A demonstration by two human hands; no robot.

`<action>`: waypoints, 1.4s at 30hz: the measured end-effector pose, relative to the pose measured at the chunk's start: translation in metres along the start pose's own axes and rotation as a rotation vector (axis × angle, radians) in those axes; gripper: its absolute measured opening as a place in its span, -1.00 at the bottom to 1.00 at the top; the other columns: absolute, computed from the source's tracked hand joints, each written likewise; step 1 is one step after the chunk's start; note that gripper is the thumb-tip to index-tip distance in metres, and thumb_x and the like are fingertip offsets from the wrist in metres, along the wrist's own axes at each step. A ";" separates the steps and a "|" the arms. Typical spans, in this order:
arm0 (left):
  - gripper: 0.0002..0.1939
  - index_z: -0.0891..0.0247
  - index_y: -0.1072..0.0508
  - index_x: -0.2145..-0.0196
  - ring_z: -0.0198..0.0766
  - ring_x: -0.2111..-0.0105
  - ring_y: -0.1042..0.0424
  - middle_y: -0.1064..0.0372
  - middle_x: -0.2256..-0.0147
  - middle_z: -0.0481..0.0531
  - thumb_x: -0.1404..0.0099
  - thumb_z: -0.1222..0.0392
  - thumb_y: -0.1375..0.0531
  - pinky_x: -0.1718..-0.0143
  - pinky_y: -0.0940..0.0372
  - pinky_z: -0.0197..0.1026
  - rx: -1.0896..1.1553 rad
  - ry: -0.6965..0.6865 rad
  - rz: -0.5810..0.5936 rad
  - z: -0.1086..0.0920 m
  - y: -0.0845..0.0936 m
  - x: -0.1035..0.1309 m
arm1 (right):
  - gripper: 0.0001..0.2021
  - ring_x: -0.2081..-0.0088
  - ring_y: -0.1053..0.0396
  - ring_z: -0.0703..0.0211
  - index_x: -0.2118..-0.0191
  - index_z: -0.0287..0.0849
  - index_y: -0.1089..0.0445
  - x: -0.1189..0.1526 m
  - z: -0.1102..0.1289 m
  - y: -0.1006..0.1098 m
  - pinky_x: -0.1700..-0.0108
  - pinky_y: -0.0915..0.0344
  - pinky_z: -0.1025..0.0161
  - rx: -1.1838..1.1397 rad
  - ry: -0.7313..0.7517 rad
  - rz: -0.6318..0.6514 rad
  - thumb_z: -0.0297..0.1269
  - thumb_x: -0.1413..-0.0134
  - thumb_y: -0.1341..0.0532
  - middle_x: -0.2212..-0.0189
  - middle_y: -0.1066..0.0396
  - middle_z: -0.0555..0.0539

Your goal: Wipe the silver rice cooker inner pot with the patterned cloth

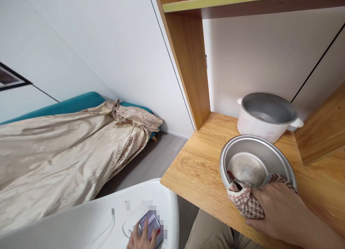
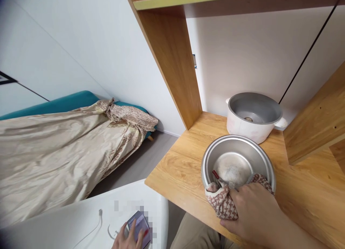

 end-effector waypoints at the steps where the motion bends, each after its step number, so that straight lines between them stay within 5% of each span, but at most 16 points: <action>1: -0.37 0.22 -0.39 -0.37 0.22 -0.42 -0.19 -0.16 -0.43 0.34 -0.52 -0.08 0.07 -0.33 -0.19 0.27 -0.004 -0.004 0.003 0.000 -0.001 0.000 | -0.54 0.16 -0.59 -0.49 -0.04 -0.18 -0.59 0.000 0.000 0.000 0.10 -0.39 -0.27 0.000 0.000 0.001 0.13 -0.29 -0.34 0.22 -0.64 -0.29; 10: -0.42 0.08 -0.44 -0.35 0.16 -0.43 -0.17 -0.12 -0.46 0.23 -0.51 -0.06 0.01 -0.34 -0.17 0.23 -0.021 -0.041 0.023 0.000 -0.004 0.003 | -0.59 0.20 -0.60 -0.48 0.05 -0.13 -0.61 0.000 0.001 0.005 0.14 -0.38 -0.21 0.040 -0.003 -0.036 0.13 -0.27 -0.35 0.25 -0.65 -0.28; 26: -0.35 0.32 -0.37 -0.35 0.20 -0.43 -0.16 -0.18 -0.43 0.36 -0.49 -0.09 0.06 -0.37 -0.14 0.28 0.036 0.031 0.004 0.004 -0.005 0.003 | -0.61 0.16 -0.59 -0.52 0.07 -0.14 -0.60 -0.001 -0.003 -0.002 0.08 -0.37 -0.29 0.001 -0.019 0.021 0.10 -0.28 -0.31 0.22 -0.65 -0.28; 42: -0.43 0.11 -0.47 -0.33 0.22 -0.41 -0.19 -0.18 -0.43 0.29 -0.50 -0.05 -0.01 -0.31 -0.20 0.31 0.001 0.008 0.041 0.001 -0.004 0.006 | -0.69 0.21 -0.59 -0.47 0.09 -0.11 -0.60 -0.001 0.000 0.001 0.18 -0.32 -0.17 0.023 0.011 -0.041 0.02 -0.27 -0.34 0.27 -0.65 -0.23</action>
Point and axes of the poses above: each hand's wrist, its own x-axis away from the middle knuckle, its own y-axis out of the back of the hand, z = x × y, the point moved 6 cm from there along -x, towards the middle knuckle
